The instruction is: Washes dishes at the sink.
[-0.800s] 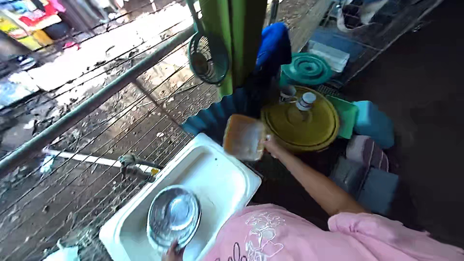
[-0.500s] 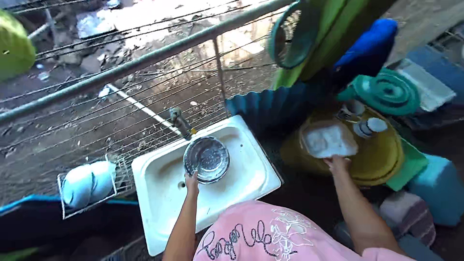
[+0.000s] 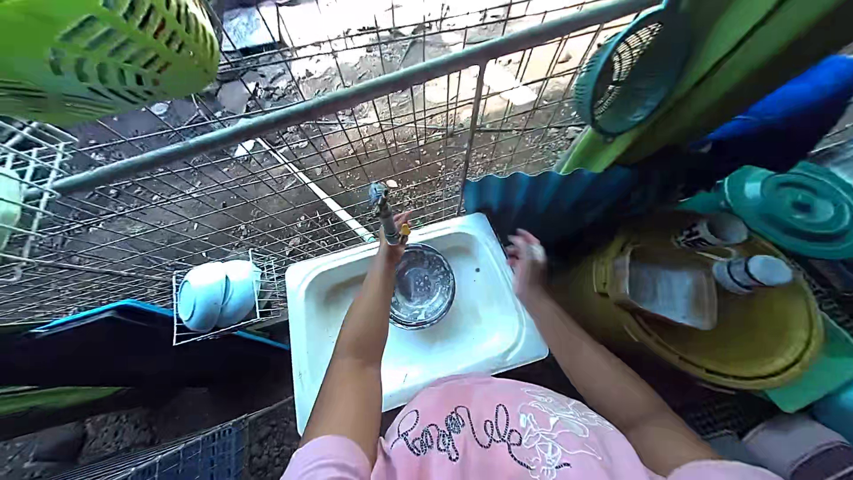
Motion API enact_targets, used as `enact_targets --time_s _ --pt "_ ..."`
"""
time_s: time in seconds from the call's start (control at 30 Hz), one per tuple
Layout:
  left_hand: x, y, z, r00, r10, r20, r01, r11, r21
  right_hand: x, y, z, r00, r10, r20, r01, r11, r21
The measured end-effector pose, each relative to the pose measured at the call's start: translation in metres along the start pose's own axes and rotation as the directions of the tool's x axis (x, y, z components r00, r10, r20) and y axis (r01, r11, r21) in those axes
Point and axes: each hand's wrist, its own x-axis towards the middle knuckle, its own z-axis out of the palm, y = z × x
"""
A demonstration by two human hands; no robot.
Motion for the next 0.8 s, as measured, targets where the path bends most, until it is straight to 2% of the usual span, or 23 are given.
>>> enact_targets --time_s 0.03,0.07,0.13,0.2,0.23,0.33,0.4,0.43,0.53,0.67,0.8 --pt "0.005 -0.003 0.001 0.999 0.030 -0.013 -0.030 1.000 0.007 0.000 -0.014 0.033 0.974 -0.137 0.179 0.151 0.986 -0.068" --pt "0.006 -0.008 0.000 0.995 0.078 -0.055 -0.075 0.995 0.063 -0.001 -0.029 0.064 0.904 -0.263 0.336 0.313 0.944 -0.105" --pt "0.002 -0.012 -0.009 0.973 0.180 -0.142 -0.113 0.915 0.387 -0.001 -0.059 0.128 0.722 -0.437 0.537 0.588 0.796 -0.143" --pt "0.004 -0.016 -0.028 0.982 0.170 -0.085 -0.066 0.722 0.689 -0.004 -0.082 0.179 0.621 -0.382 0.684 0.687 0.686 -0.241" --pt "0.013 -0.027 -0.040 0.987 0.154 -0.042 -0.061 0.610 0.790 -0.006 -0.088 0.197 0.603 -0.332 0.726 0.716 0.627 -0.308" --pt "0.024 -0.040 -0.052 0.997 -0.027 0.071 -0.060 0.311 0.948 -0.016 -0.096 0.213 0.645 -0.273 0.714 0.726 0.511 -0.460" --pt "0.020 -0.041 -0.049 0.975 -0.108 0.193 -0.176 0.152 0.973 -0.022 -0.100 0.209 0.653 -0.262 0.711 0.722 0.498 -0.479" --pt "0.016 -0.042 -0.046 0.965 -0.109 0.238 -0.227 0.108 0.968 -0.020 -0.102 0.209 0.659 -0.222 0.719 0.713 0.488 -0.504" --pt "0.007 -0.047 -0.039 0.971 -0.034 0.235 -0.230 0.107 0.967 -0.016 -0.105 0.212 0.653 -0.127 0.747 0.704 0.467 -0.536" --pt "0.005 -0.043 -0.037 0.967 -0.014 0.256 -0.254 0.092 0.963 -0.008 -0.103 0.212 0.590 -0.122 0.798 0.747 0.456 -0.483" --pt "0.016 -0.036 -0.045 0.978 -0.060 0.198 -0.183 0.200 0.963 -0.006 -0.104 0.212 0.564 -0.123 0.816 0.766 0.447 -0.462"
